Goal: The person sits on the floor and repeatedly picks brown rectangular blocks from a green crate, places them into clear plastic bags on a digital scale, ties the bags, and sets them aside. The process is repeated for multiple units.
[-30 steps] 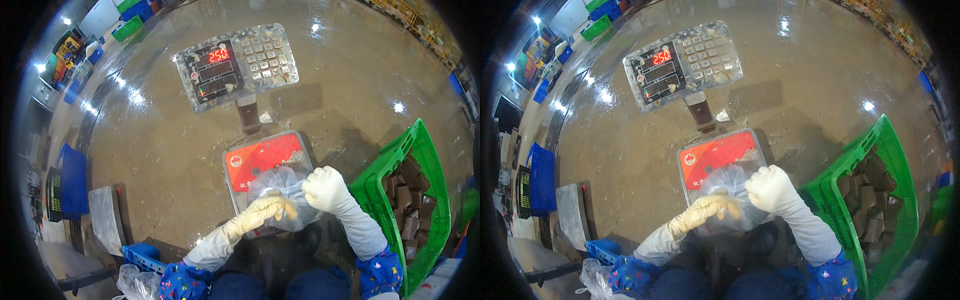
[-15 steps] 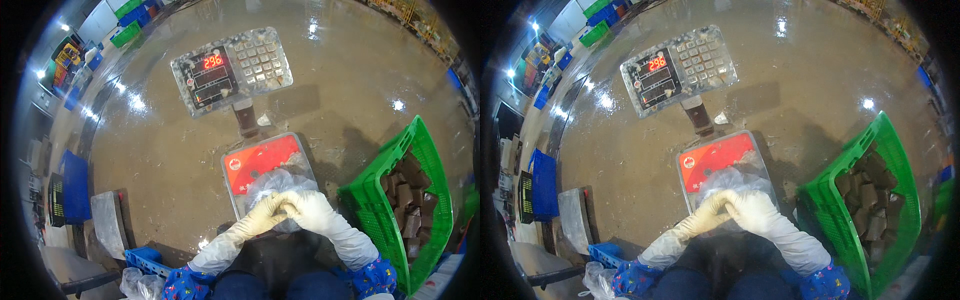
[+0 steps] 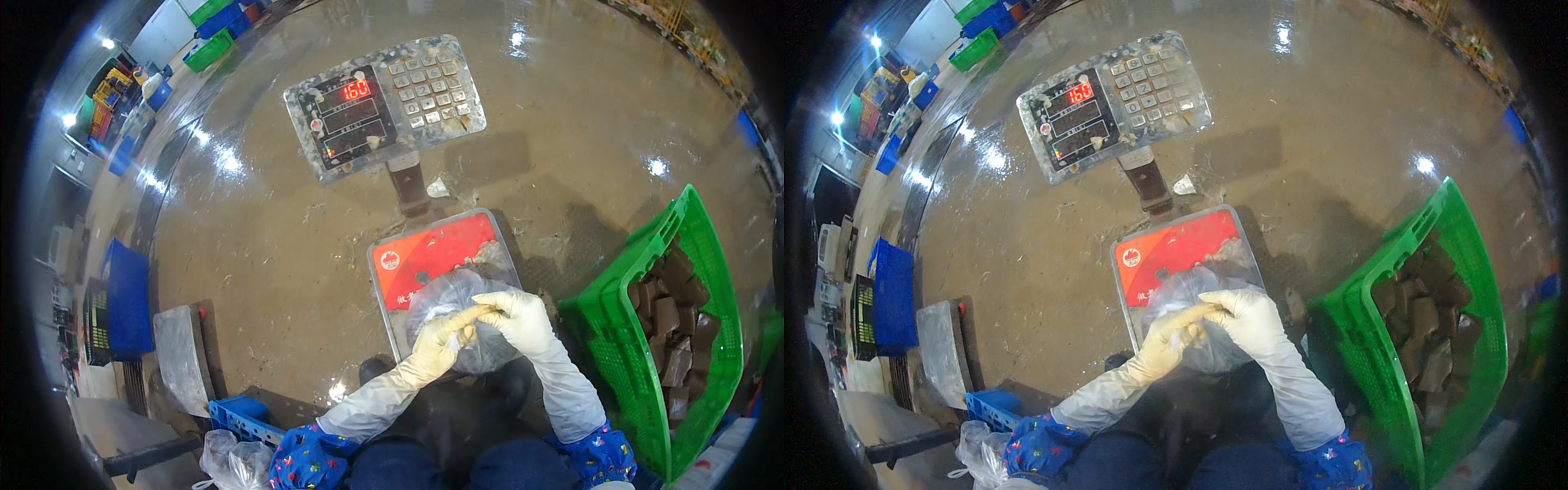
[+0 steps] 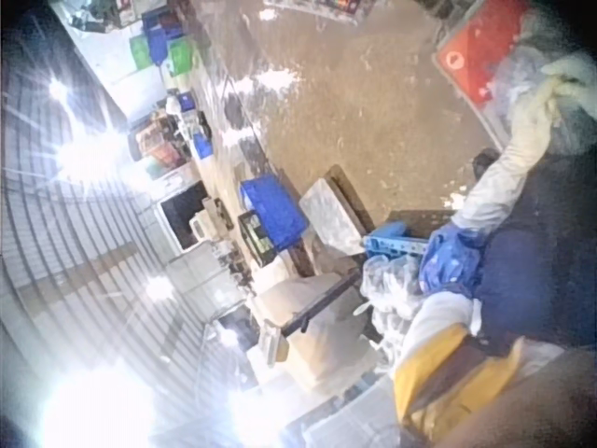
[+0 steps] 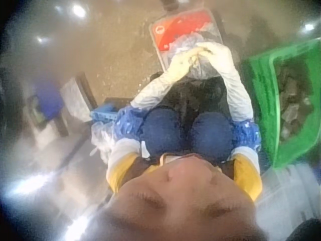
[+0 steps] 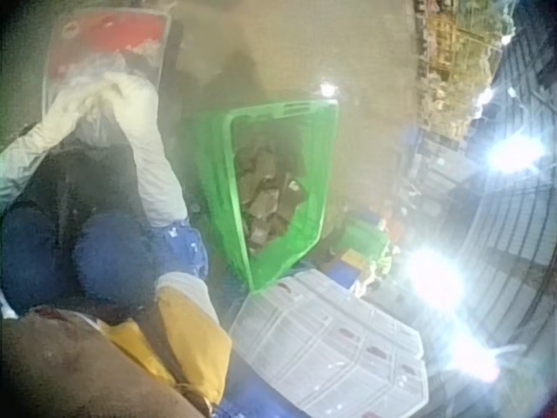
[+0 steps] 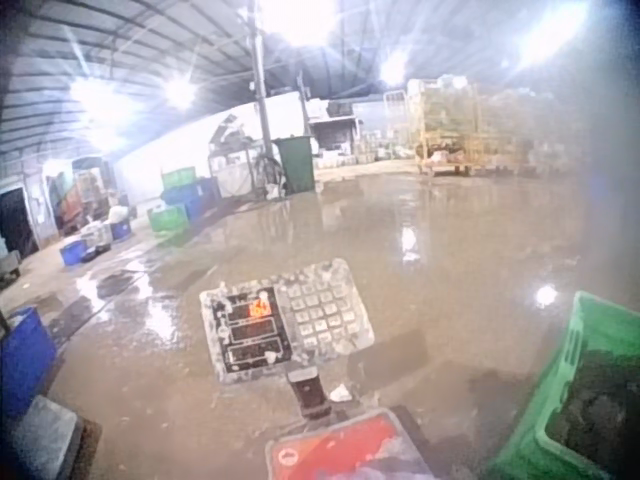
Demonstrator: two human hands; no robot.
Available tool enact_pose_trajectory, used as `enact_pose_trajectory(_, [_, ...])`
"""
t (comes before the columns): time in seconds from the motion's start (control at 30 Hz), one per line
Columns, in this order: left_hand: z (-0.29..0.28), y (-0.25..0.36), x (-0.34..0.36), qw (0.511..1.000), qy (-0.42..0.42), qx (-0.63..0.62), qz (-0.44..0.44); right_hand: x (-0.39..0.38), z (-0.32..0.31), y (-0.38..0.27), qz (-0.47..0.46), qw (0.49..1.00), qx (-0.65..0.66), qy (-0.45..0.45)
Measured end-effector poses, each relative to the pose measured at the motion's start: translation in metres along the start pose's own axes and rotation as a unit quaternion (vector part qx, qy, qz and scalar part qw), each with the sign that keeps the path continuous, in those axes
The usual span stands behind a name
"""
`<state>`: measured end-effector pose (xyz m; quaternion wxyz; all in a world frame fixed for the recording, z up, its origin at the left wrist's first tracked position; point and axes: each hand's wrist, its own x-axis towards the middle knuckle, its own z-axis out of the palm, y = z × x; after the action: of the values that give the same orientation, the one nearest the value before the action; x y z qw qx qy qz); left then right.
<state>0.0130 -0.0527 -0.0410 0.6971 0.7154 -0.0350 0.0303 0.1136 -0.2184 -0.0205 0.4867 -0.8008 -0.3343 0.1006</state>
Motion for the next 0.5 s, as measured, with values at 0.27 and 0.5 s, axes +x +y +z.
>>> enact_pose_trajectory(0.27, [-0.004,0.02,0.007,0.974,0.047,-0.138,-0.172,-0.013,-0.007,-0.041,-0.124,0.985,-0.088,-0.086])
enact_pose_trajectory(0.5, [-0.001,0.01,0.012,0.972,0.035,-0.142,-0.183,0.01,-0.029,-0.016,0.042,0.992,0.1,-0.065])
